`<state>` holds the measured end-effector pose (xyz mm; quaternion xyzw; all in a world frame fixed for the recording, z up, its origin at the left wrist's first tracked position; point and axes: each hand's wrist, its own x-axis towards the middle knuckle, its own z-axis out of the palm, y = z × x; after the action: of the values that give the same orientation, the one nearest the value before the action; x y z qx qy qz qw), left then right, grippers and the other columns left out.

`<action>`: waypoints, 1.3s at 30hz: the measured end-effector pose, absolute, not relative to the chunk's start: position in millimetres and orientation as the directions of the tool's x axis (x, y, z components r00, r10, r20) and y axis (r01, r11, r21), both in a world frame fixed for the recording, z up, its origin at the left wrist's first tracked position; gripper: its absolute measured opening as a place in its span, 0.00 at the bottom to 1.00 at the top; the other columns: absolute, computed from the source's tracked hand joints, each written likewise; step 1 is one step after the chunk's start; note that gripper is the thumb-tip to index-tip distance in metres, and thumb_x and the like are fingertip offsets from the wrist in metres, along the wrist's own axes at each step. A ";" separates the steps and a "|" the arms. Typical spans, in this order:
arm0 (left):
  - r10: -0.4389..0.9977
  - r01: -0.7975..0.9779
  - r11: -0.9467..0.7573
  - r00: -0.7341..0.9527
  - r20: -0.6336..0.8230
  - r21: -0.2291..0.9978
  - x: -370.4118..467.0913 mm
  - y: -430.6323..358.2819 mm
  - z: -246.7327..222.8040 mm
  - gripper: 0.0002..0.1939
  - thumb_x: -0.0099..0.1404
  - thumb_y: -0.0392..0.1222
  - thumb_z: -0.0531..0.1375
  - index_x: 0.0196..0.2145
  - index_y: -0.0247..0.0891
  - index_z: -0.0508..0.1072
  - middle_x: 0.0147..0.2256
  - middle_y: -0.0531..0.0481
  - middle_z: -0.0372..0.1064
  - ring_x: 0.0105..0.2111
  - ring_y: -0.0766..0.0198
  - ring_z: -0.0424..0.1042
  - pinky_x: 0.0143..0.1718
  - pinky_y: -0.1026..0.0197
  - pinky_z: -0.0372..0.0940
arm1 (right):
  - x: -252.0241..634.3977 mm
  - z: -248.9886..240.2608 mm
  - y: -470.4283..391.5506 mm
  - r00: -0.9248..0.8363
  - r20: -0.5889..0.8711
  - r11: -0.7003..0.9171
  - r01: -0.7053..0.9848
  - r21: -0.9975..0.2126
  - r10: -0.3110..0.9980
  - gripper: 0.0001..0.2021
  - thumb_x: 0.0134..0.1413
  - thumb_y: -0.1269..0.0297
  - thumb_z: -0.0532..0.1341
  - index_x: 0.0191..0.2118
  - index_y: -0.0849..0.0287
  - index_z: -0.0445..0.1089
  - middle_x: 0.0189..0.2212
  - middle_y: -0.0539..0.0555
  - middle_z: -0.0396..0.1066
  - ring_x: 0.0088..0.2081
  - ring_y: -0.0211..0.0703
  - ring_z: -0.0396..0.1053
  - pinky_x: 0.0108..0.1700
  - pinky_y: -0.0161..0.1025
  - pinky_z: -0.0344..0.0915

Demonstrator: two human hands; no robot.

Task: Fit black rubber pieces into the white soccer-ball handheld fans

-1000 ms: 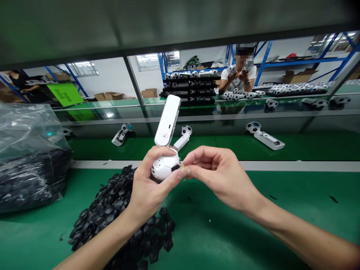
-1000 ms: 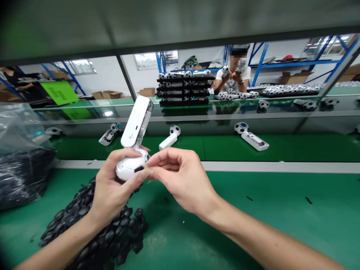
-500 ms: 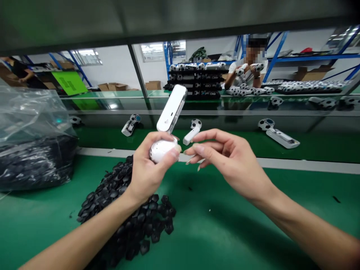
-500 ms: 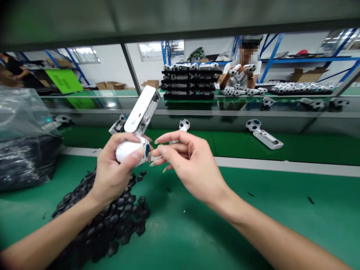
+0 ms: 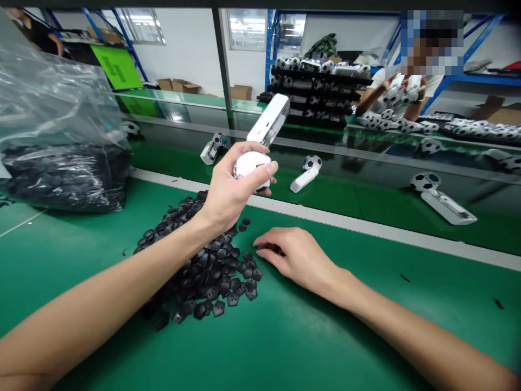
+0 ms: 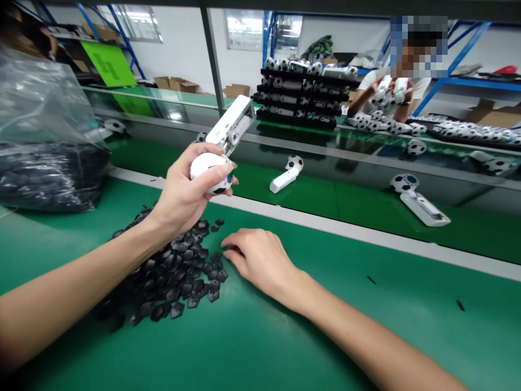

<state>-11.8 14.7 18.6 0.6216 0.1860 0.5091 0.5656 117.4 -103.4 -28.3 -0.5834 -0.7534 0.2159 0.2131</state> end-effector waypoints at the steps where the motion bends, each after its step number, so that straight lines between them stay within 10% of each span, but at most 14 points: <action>1: 0.813 -0.346 -0.268 0.420 0.404 0.899 -12.4 14.6 19.6 0.18 0.59 0.44 0.75 0.44 0.41 0.75 0.35 0.51 0.74 0.31 0.63 0.77 0.27 0.65 0.75 | 116.7 -28.3 -101.6 -0.264 0.072 0.260 0.801 -0.539 0.962 0.10 0.71 0.70 0.64 0.52 0.55 0.81 0.49 0.55 0.82 0.50 0.51 0.79 0.47 0.43 0.70; 11: 0.796 -0.431 -0.163 0.475 0.376 0.888 -15.2 14.1 30.1 0.28 0.62 0.54 0.72 0.51 0.44 0.64 0.37 0.48 0.76 0.29 0.61 0.78 0.25 0.62 0.72 | 97.0 -11.4 -97.2 -0.597 -0.023 0.598 0.801 0.022 0.802 0.10 0.73 0.75 0.60 0.46 0.63 0.80 0.43 0.59 0.80 0.45 0.52 0.77 0.38 0.45 0.68; 18: 0.829 -0.452 -0.061 0.473 0.298 0.890 -20.6 13.8 31.4 0.34 0.59 0.47 0.70 0.58 0.43 0.61 0.41 0.46 0.77 0.34 0.57 0.80 0.26 0.62 0.73 | 74.3 -4.0 -99.9 -0.587 -0.049 0.588 0.797 0.138 0.808 0.12 0.66 0.84 0.58 0.38 0.65 0.77 0.32 0.62 0.78 0.38 0.51 0.78 0.32 0.42 0.63; 24: 0.838 -0.444 -0.115 0.437 0.326 0.889 -24.7 18.6 35.0 0.28 0.59 0.46 0.71 0.52 0.42 0.64 0.40 0.50 0.75 0.37 0.58 0.79 0.23 0.64 0.72 | 102.3 1.6 -93.9 -0.392 0.131 0.412 0.878 -0.242 0.911 0.09 0.70 0.75 0.62 0.38 0.61 0.79 0.35 0.58 0.82 0.35 0.48 0.80 0.33 0.40 0.65; 29: 0.831 -0.430 -0.245 0.368 0.417 0.869 -23.4 17.2 33.2 0.24 0.68 0.60 0.67 0.49 0.44 0.64 0.35 0.51 0.75 0.31 0.60 0.77 0.20 0.63 0.69 | 124.0 28.9 -97.7 -0.037 0.476 0.438 0.460 -0.772 0.879 0.05 0.67 0.68 0.68 0.39 0.55 0.82 0.33 0.51 0.83 0.33 0.44 0.81 0.38 0.39 0.74; 39: 0.738 -0.323 -0.517 0.302 0.604 0.793 -21.3 7.8 17.0 0.21 0.74 0.59 0.63 0.53 0.41 0.72 0.38 0.47 0.78 0.35 0.61 0.78 0.33 0.61 0.73 | 126.7 46.9 -95.2 0.202 0.150 0.193 -0.211 -0.958 0.968 0.21 0.39 0.52 0.83 0.30 0.59 0.76 0.27 0.52 0.80 0.32 0.44 0.80 0.35 0.37 0.78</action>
<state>-21.3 7.8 17.0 0.6589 0.1574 0.5694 0.4656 126.7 -95.2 46.9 -0.4376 -0.4324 0.4605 0.6399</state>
